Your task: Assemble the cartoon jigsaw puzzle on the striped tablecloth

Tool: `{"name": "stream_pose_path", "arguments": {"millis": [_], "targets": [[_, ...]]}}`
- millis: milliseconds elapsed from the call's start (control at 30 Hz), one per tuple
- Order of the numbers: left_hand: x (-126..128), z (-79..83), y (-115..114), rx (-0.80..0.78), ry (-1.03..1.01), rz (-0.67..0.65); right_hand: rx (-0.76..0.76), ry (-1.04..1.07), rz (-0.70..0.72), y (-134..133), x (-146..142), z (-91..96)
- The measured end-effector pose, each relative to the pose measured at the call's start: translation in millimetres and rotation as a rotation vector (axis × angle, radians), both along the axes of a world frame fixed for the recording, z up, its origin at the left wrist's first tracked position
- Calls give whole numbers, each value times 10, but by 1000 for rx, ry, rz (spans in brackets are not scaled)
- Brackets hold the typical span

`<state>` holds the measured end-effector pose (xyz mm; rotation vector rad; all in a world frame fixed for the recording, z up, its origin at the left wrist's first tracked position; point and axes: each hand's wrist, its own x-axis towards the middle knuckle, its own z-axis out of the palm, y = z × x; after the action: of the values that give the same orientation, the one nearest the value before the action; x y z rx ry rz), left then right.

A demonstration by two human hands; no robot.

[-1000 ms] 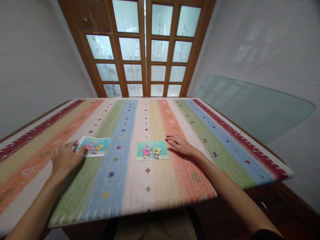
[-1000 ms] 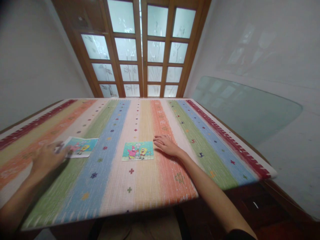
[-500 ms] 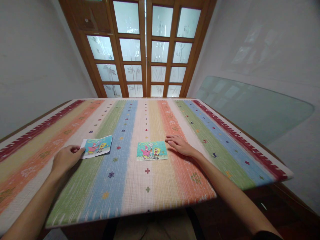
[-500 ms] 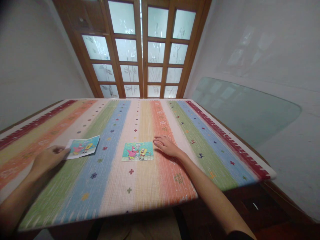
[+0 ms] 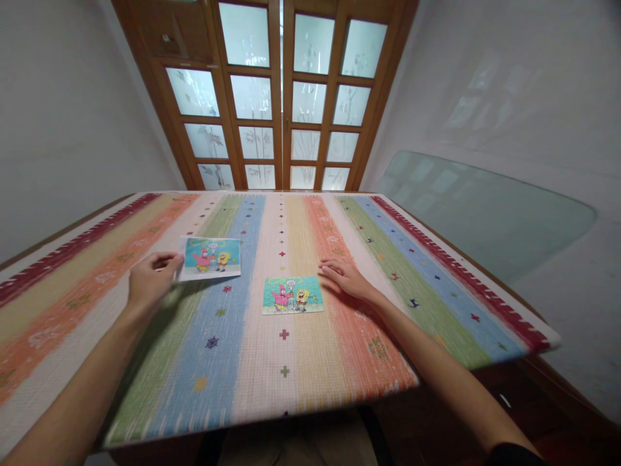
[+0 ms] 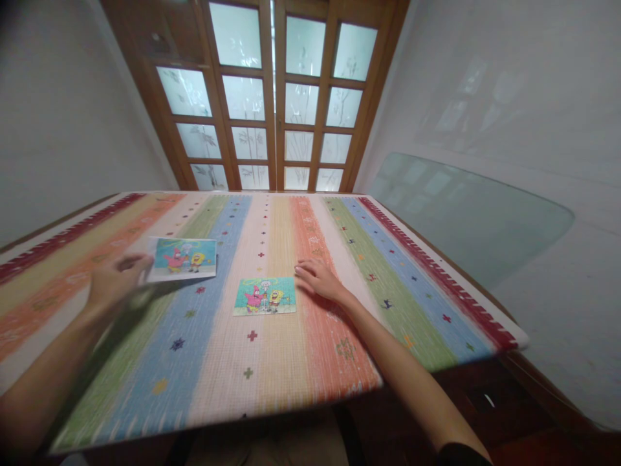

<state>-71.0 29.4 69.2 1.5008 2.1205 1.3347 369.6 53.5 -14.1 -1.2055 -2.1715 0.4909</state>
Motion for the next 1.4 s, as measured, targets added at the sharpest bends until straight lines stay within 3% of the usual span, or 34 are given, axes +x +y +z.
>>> {"name": "stream_pose_path", "arguments": {"millis": [167,367,533,767,1400], "targets": [[419,-32,216,68,-75,-105,-40,60,-9,68,-143,75],[896,-219,447,173,-225,-300,-192,163,22,205,-385,136],[1130,-418,589,212,-370,-381,-199,470,-46,335,-529,132],[1239,-637,676,221,-427,-430,-304,697,-168,392,-502,87],[1187,-858,797,61,-509,-540,-324,652,-133,497,-409,-84]]}}
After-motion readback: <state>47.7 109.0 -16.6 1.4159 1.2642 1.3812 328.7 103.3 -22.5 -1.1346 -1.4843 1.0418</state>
